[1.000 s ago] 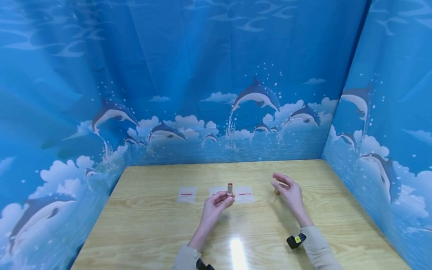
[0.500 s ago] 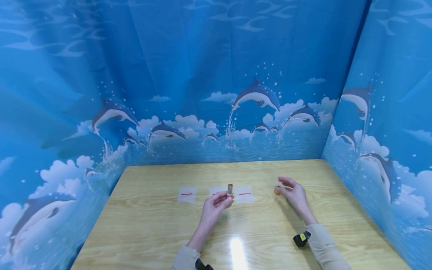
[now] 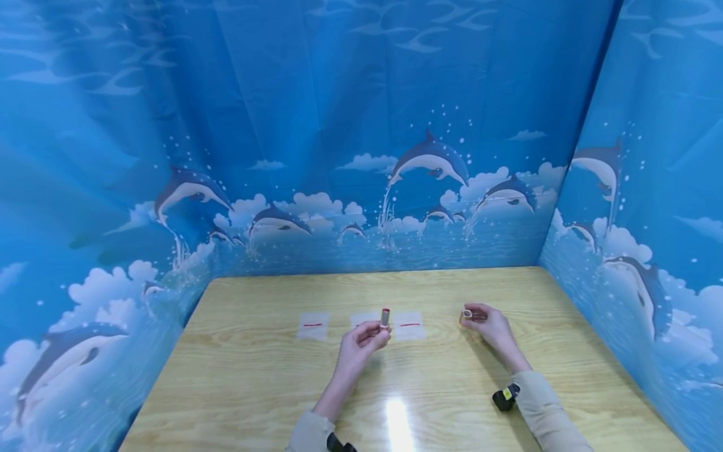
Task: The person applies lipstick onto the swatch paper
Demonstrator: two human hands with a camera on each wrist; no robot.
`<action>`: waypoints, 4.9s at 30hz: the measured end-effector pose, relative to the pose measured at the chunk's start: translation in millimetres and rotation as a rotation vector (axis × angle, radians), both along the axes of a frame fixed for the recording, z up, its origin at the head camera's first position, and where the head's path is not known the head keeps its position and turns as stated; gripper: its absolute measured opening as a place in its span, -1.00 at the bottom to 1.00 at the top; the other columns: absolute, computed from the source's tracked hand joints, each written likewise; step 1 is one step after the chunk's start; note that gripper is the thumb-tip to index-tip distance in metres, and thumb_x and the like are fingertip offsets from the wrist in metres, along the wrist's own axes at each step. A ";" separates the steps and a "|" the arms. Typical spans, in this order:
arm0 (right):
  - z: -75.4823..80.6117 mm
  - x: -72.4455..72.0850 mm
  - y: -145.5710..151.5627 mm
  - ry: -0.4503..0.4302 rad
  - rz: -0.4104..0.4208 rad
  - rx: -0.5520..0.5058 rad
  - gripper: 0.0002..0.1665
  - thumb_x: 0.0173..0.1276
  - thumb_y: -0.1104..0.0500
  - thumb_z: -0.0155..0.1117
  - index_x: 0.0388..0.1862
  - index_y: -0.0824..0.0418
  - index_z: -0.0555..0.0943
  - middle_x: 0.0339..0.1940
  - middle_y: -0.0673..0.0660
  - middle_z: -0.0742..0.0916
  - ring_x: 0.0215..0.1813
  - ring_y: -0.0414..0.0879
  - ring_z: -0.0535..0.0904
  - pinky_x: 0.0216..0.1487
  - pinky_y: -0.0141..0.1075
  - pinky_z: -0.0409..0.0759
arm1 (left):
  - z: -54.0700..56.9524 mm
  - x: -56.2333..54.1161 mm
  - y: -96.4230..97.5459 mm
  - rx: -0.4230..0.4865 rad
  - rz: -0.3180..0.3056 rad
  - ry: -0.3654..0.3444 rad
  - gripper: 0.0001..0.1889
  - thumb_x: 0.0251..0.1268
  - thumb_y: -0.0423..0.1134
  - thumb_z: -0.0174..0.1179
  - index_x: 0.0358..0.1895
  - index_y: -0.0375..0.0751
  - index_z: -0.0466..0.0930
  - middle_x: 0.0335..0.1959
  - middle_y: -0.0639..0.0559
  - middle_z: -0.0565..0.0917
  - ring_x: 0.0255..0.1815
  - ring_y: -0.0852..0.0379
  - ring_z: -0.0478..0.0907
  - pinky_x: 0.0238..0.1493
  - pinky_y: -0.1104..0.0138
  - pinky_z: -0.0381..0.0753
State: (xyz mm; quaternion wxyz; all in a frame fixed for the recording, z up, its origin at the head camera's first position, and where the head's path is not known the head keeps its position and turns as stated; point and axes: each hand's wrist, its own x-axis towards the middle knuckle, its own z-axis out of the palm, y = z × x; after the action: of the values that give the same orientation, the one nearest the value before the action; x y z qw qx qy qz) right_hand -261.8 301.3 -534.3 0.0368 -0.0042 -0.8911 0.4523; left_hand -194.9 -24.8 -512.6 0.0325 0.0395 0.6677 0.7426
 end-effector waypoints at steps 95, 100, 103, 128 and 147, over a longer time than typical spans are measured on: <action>41.5 35.9 -117.7 0.108 0.253 -0.336 -0.58 0.27 0.28 0.50 0.10 0.32 0.66 0.00 0.25 0.75 0.05 0.05 0.67 0.08 -0.33 0.71 | 1.4 -4.2 -4.3 -0.101 -0.009 -0.014 -0.57 0.29 -0.08 0.40 0.14 -0.22 0.65 -0.01 -0.09 0.75 -0.02 0.07 0.70 0.08 0.30 0.71; 43.0 37.5 -122.0 0.114 0.267 -0.339 -0.57 0.24 0.32 0.50 0.09 0.34 0.66 0.00 0.26 0.75 0.04 -0.01 0.68 0.09 -0.34 0.71 | 2.2 -3.3 -4.6 -0.102 -0.017 -0.005 -0.58 0.30 -0.11 0.40 0.14 -0.24 0.65 -0.01 -0.11 0.75 -0.02 0.07 0.69 0.06 0.33 0.71; 43.3 36.6 -123.3 0.126 0.282 -0.341 -0.58 0.22 0.34 0.51 0.07 0.34 0.68 -0.01 0.24 0.75 0.01 -0.10 0.68 0.10 -0.34 0.70 | 2.7 -2.6 -3.9 -0.117 -0.017 0.011 -0.59 0.31 -0.13 0.39 0.14 -0.26 0.65 -0.01 -0.12 0.75 -0.03 0.08 0.69 0.04 0.34 0.72; 51.7 33.7 -119.5 0.184 0.374 -0.263 -0.64 0.27 0.25 0.49 0.05 0.23 0.71 -0.01 0.16 0.79 0.06 0.06 0.70 0.16 -0.21 0.69 | -3.6 -2.6 -9.2 -0.244 -0.039 0.113 -0.65 0.30 -0.17 0.40 0.07 -0.27 0.70 -0.04 -0.11 0.76 -0.03 0.09 0.67 0.08 0.32 0.67; 55.7 31.3 -122.1 0.169 0.385 -0.358 -0.54 0.24 0.22 0.52 0.09 0.31 0.63 -0.03 0.20 0.78 -0.04 -0.12 0.72 0.04 -0.32 0.73 | 4.6 -0.3 -7.7 -0.277 -0.044 0.089 -0.67 0.35 -0.23 0.35 0.10 -0.30 0.67 -0.02 -0.15 0.75 0.01 -0.03 0.67 0.07 0.24 0.69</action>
State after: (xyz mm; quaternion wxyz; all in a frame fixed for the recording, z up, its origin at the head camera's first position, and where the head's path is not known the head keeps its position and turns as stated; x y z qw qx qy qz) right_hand -230.5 179.2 -478.7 0.0229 0.1963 -0.7752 0.6000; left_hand -195.2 -32.5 -508.0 0.0241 0.0823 0.7635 0.6401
